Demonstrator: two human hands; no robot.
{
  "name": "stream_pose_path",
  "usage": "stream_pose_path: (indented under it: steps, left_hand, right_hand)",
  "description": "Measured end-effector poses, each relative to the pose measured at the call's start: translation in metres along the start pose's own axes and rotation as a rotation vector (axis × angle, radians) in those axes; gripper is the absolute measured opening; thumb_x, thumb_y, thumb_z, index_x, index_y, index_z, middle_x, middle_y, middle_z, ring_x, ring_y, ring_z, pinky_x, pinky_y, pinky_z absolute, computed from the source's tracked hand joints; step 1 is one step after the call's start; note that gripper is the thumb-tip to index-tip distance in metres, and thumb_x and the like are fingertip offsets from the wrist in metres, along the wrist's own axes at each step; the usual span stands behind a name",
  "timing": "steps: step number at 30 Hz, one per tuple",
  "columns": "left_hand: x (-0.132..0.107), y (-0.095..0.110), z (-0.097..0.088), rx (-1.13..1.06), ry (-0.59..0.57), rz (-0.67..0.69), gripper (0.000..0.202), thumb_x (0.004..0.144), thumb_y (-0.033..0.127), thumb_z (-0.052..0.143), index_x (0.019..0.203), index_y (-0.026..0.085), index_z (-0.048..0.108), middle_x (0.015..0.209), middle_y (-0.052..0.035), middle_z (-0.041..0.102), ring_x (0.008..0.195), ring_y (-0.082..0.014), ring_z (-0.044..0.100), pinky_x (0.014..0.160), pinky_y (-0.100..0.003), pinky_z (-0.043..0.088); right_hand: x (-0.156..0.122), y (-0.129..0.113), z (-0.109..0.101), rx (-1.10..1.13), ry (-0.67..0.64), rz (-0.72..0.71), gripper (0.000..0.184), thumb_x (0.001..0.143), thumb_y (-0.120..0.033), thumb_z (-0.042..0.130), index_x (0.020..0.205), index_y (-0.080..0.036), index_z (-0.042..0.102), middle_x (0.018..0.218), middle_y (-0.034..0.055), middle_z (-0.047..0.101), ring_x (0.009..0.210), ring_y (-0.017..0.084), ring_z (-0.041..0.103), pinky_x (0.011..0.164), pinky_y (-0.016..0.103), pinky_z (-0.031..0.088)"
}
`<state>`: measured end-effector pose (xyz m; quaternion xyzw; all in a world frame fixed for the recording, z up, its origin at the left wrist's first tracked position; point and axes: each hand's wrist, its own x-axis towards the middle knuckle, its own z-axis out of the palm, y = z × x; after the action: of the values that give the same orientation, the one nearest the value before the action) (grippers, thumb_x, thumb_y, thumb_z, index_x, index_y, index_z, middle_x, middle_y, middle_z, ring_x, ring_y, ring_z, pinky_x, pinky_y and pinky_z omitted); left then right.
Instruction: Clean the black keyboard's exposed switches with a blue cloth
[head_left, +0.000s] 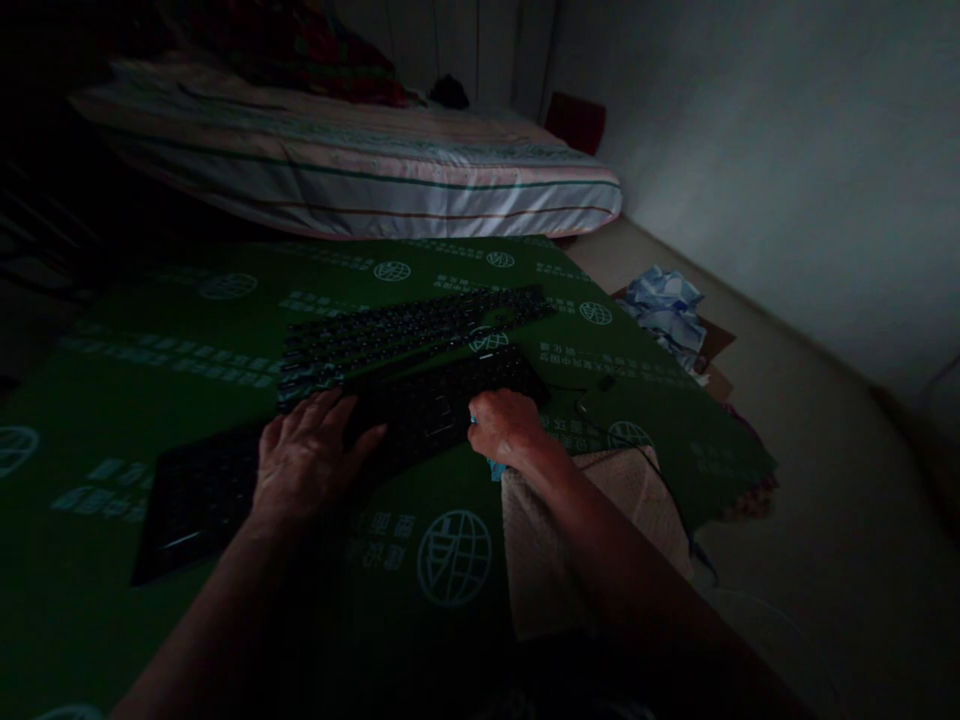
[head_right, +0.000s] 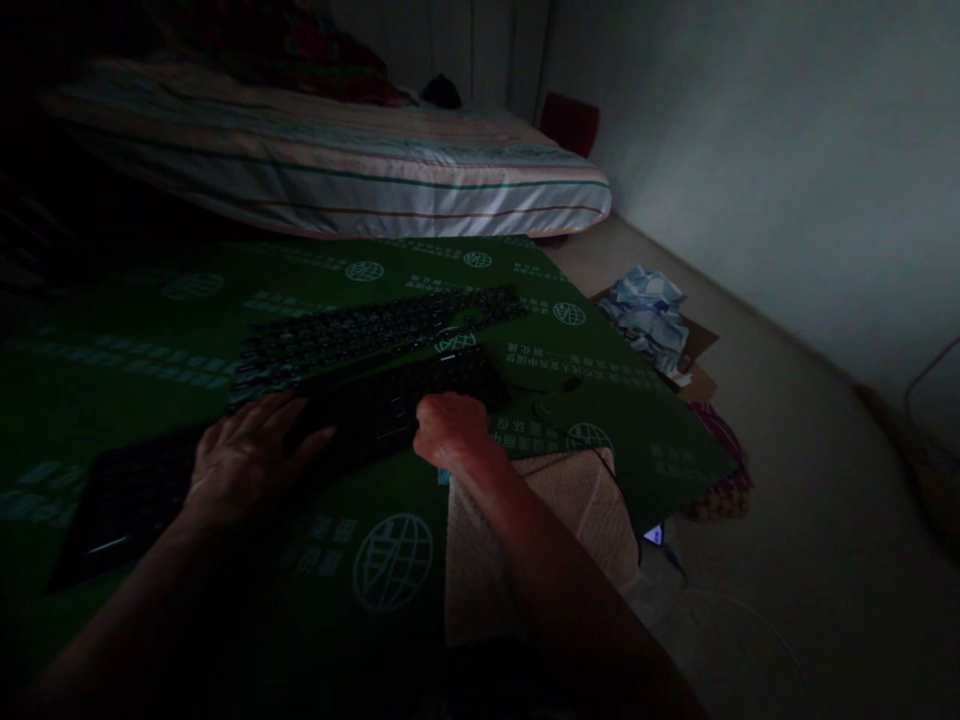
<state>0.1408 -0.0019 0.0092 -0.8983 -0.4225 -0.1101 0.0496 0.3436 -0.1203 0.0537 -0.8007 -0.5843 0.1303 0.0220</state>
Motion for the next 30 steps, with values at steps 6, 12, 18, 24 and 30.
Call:
stream_pose_path:
  steps: [6, 12, 18, 24, 30]
  left_hand:
    - [0.000, 0.002, -0.003, 0.008, -0.013, -0.004, 0.055, 0.089, 0.051, 0.034, 0.128, 0.014, 0.049, 0.138, -0.0138, 0.045, 0.127, -0.0298, 0.040, 0.104, -0.048, 0.031]
    - [-0.003, 0.001, -0.003, 0.009, 0.009, 0.012, 0.056, 0.090, 0.051, 0.034, 0.128, 0.013, 0.050, 0.138, -0.0145, 0.045, 0.126, -0.0301, 0.040, 0.103, -0.047, 0.032]
    - [-0.007, 0.001, -0.001, -0.004, 0.013, -0.002, 0.055, 0.090, 0.051, 0.036, 0.127, 0.013, 0.052, 0.138, -0.0144, 0.046, 0.128, -0.0297, 0.039, 0.106, -0.048, 0.029]
    - [-0.009, 0.004, -0.003, -0.043, -0.003, -0.011, 0.055, 0.089, 0.051, 0.039, 0.127, 0.014, 0.052, 0.140, -0.0142, 0.044, 0.130, -0.0293, 0.037, 0.107, -0.048, 0.027]
    - [-0.011, 0.003, 0.000, -0.057, 0.025, -0.010, 0.054, 0.089, 0.053, 0.039, 0.128, 0.017, 0.051, 0.141, -0.0123, 0.043, 0.130, -0.0288, 0.037, 0.107, -0.048, 0.026]
  right_hand:
    - [-0.001, 0.000, 0.001, 0.031, 0.039, 0.005, 0.025, 0.080, -0.024, 0.048, 0.090, -0.018, 0.071, 0.095, 0.0108, 0.073, 0.090, 0.022, 0.068, 0.072, 0.029, 0.050]
    - [-0.002, 0.004, -0.002, 0.044, -0.006, -0.013, 0.024, 0.076, -0.024, 0.051, 0.086, -0.019, 0.072, 0.092, 0.0108, 0.074, 0.087, 0.022, 0.069, 0.069, 0.028, 0.049]
    - [-0.005, 0.029, 0.000, 0.238, 0.094, 0.088, 0.019, 0.075, -0.023, 0.056, 0.084, -0.022, 0.073, 0.079, 0.0036, 0.073, 0.073, 0.016, 0.066, 0.064, 0.023, 0.044]
    - [-0.013, 0.040, 0.008, 0.372, 0.181, 0.040, 0.019, 0.075, -0.022, 0.056, 0.088, -0.020, 0.070, 0.071, 0.0006, 0.069, 0.063, 0.013, 0.062, 0.056, 0.021, 0.041]
    - [-0.009, 0.034, 0.015, 0.234, 0.158, -0.016, 0.025, 0.077, -0.022, 0.055, 0.099, -0.021, 0.067, 0.081, 0.0024, 0.072, 0.072, 0.015, 0.064, 0.065, 0.023, 0.043]
